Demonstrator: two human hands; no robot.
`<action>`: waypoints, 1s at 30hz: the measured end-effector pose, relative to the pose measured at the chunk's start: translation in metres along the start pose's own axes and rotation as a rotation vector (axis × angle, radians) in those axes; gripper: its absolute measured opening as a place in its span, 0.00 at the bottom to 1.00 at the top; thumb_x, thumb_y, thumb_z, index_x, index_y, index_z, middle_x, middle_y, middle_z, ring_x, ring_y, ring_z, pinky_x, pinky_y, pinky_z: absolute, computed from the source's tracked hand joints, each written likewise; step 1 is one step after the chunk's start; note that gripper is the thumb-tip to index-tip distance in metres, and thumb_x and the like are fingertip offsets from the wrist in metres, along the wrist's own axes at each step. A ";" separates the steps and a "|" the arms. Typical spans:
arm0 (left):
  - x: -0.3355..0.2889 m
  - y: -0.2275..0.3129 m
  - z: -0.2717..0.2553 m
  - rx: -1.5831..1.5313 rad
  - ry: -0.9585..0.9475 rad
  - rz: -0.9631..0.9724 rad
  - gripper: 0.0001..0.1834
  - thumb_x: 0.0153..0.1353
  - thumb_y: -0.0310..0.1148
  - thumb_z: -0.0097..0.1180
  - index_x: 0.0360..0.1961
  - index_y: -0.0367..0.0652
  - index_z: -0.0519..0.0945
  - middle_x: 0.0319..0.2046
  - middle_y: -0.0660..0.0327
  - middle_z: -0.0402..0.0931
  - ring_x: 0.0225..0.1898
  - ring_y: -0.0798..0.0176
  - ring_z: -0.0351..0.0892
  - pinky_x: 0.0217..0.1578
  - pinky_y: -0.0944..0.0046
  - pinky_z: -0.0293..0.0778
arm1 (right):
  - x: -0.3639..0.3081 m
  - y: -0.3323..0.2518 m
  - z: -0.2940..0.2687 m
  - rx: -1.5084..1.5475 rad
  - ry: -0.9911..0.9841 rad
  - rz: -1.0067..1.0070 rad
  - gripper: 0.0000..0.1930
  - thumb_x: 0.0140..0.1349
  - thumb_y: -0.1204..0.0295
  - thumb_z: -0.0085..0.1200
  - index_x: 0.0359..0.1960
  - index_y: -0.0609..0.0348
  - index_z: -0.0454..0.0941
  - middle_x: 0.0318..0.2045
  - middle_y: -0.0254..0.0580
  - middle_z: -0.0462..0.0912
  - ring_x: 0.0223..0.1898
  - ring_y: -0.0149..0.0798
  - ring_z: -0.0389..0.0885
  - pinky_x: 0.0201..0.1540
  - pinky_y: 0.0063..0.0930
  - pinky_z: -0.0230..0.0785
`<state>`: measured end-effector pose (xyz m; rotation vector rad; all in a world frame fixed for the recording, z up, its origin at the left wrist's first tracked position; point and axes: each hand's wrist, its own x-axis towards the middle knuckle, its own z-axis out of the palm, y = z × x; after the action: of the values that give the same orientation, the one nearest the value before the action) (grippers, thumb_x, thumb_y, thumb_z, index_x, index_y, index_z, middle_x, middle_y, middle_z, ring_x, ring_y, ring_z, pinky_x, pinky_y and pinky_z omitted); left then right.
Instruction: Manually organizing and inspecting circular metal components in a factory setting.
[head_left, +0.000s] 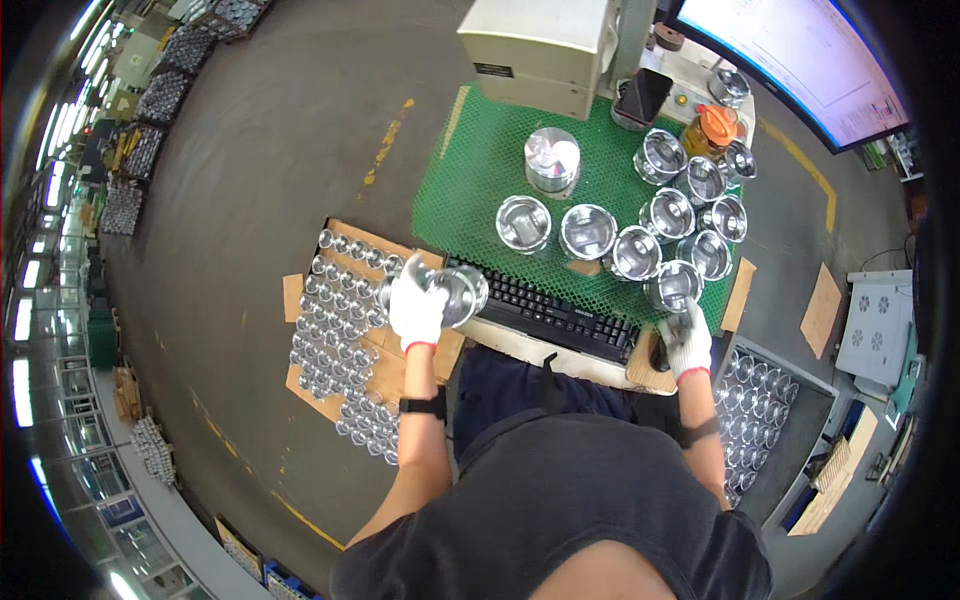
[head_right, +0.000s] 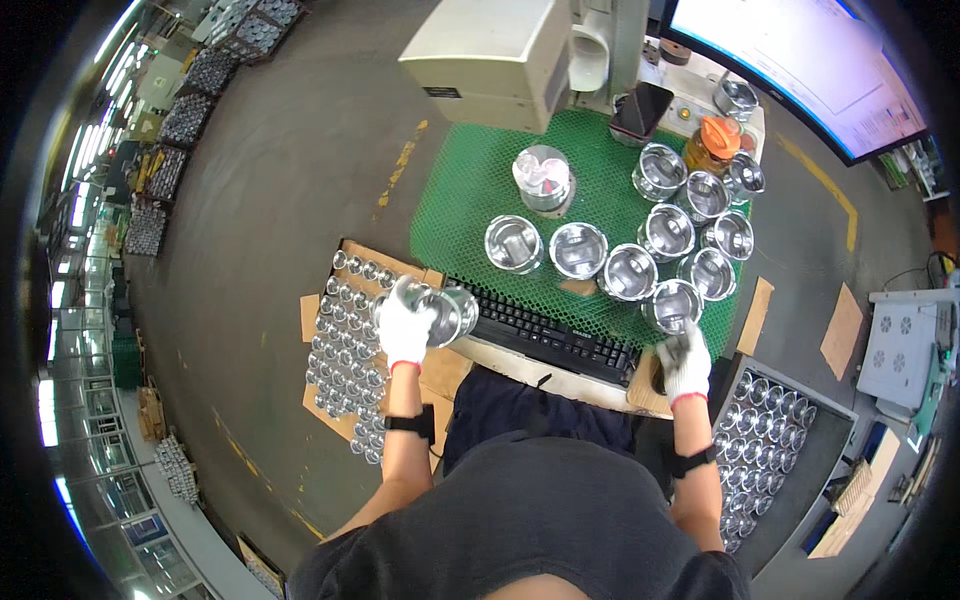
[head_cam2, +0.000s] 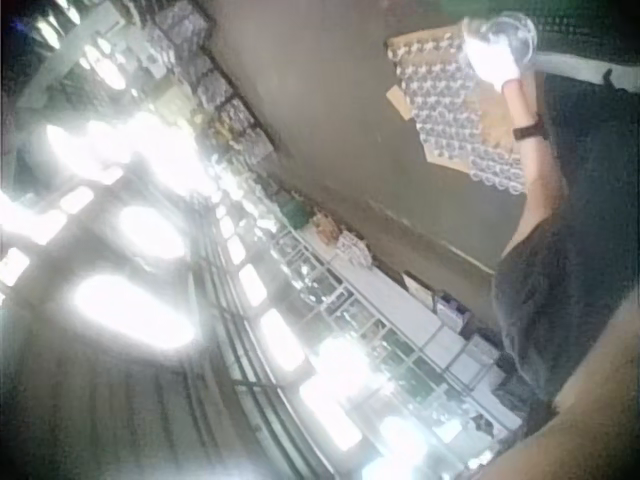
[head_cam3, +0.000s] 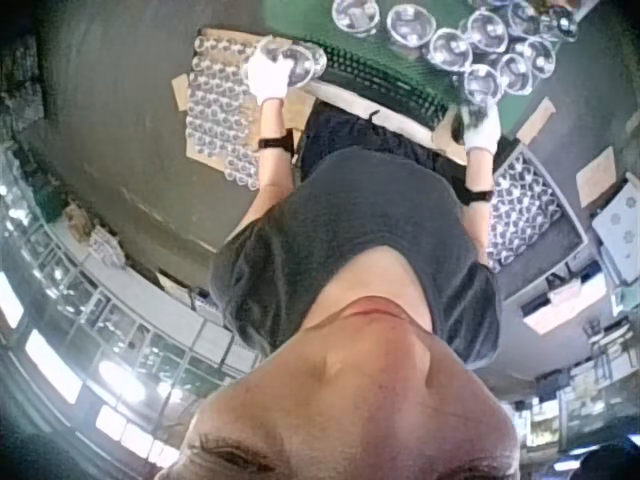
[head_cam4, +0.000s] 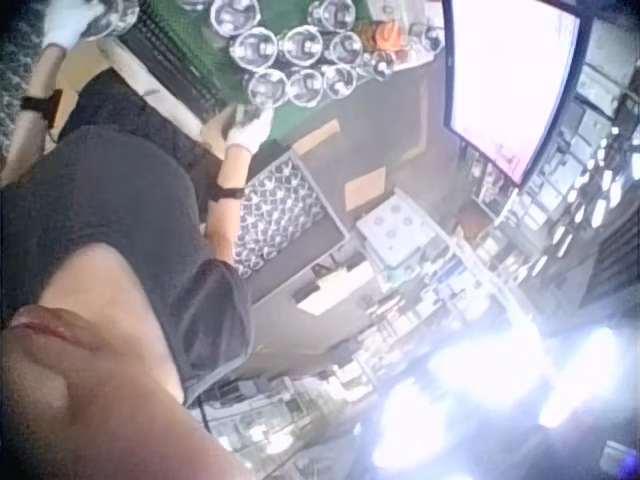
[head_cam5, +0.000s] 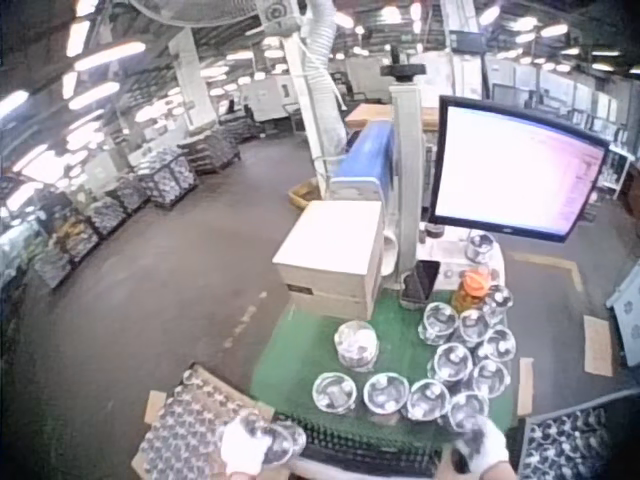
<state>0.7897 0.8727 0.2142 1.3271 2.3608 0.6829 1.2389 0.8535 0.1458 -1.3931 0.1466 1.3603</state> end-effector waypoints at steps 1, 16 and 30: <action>0.013 0.007 0.003 0.046 -0.019 0.015 0.38 0.44 0.35 0.65 0.61 0.47 0.75 0.49 0.49 0.81 0.52 0.48 0.79 0.55 0.54 0.73 | -0.008 -0.001 -0.007 -0.012 -0.006 -0.014 0.15 0.63 0.64 0.62 0.51 0.49 0.77 0.31 0.26 0.73 0.31 0.27 0.71 0.36 0.29 0.72; 0.171 -0.026 0.011 -0.880 -0.464 -0.046 0.29 0.68 0.47 0.55 0.63 0.40 0.72 0.49 0.53 0.80 0.50 0.58 0.82 0.49 0.58 0.78 | -0.127 0.163 0.104 -0.412 -0.055 -0.191 0.13 0.64 0.76 0.56 0.50 0.63 0.79 0.33 0.34 0.81 0.30 0.28 0.78 0.36 0.22 0.72; 0.111 -0.075 -0.129 -1.854 -0.655 -0.791 0.24 0.72 0.51 0.44 0.58 0.46 0.74 0.50 0.55 0.81 0.47 0.53 0.84 0.44 0.55 0.86 | -0.193 0.147 0.312 -1.001 -0.878 -0.269 0.20 0.66 0.71 0.56 0.58 0.66 0.74 0.44 0.40 0.81 0.46 0.30 0.79 0.53 0.25 0.72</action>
<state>0.6157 0.9044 0.2710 -0.2395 0.7210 1.2488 0.8785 0.9180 0.2958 -1.3342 -1.4082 1.7561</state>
